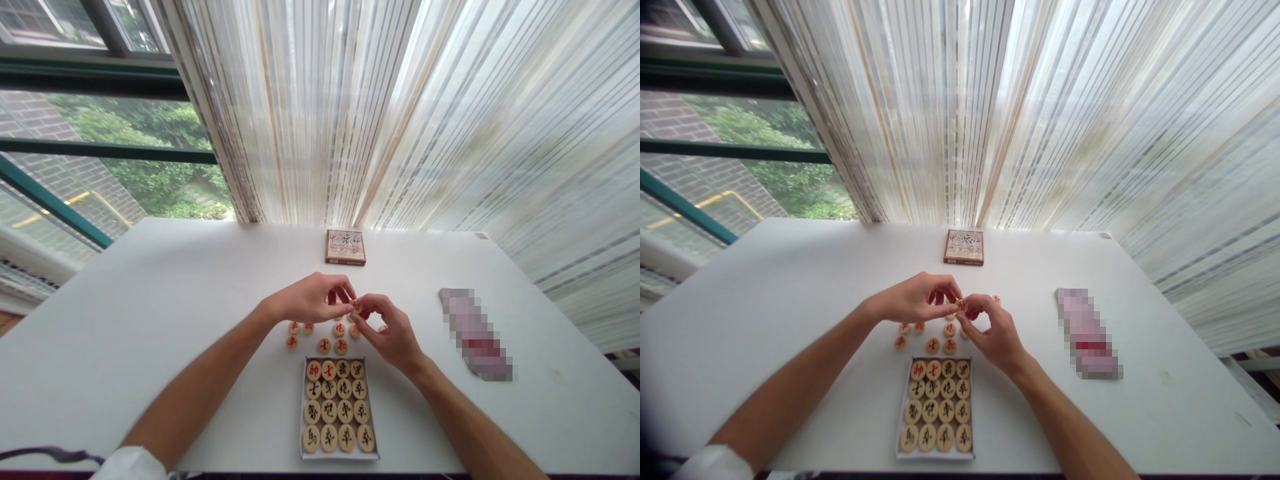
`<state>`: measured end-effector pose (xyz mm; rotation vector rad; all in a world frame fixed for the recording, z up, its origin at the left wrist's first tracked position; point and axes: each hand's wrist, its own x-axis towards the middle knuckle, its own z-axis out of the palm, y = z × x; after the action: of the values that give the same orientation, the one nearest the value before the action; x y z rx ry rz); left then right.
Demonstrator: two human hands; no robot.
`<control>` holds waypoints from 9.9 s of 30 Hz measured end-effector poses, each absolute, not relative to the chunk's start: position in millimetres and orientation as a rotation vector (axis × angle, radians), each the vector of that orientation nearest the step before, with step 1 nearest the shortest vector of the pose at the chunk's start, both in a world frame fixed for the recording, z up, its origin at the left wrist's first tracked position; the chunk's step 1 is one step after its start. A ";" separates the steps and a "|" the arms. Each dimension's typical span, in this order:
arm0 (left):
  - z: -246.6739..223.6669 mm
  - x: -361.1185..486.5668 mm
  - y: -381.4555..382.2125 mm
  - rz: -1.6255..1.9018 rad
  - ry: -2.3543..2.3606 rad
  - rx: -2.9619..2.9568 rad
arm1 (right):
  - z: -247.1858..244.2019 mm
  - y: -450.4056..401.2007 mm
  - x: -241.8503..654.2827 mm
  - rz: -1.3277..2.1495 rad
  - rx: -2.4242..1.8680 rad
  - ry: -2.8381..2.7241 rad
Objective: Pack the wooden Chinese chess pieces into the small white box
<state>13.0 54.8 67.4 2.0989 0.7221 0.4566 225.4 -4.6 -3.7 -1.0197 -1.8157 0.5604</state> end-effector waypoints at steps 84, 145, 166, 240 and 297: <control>60.6 19.8 50.3 0.276 0.849 2.313 | -4.0 -5.2 225.3 0.485 -0.953 -1.834; 70.1 15.8 49.3 0.174 0.807 2.286 | -1.5 -5.8 226.6 0.641 -0.955 -1.830; 71.0 21.7 26.5 -0.402 0.890 2.441 | 14.9 -5.2 235.3 0.739 -1.062 -1.999; 60.6 21.6 33.5 -0.463 0.939 2.353 | 29.3 -28.8 226.6 1.232 -1.082 -2.403; 60.2 21.7 33.8 -0.480 0.959 2.351 | 30.7 -35.9 221.6 0.856 -1.127 -2.628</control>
<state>21.7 33.8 60.2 2.3506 0.9591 -0.4799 221.6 -35.9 30.7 -1.1274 -2.6280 0.8559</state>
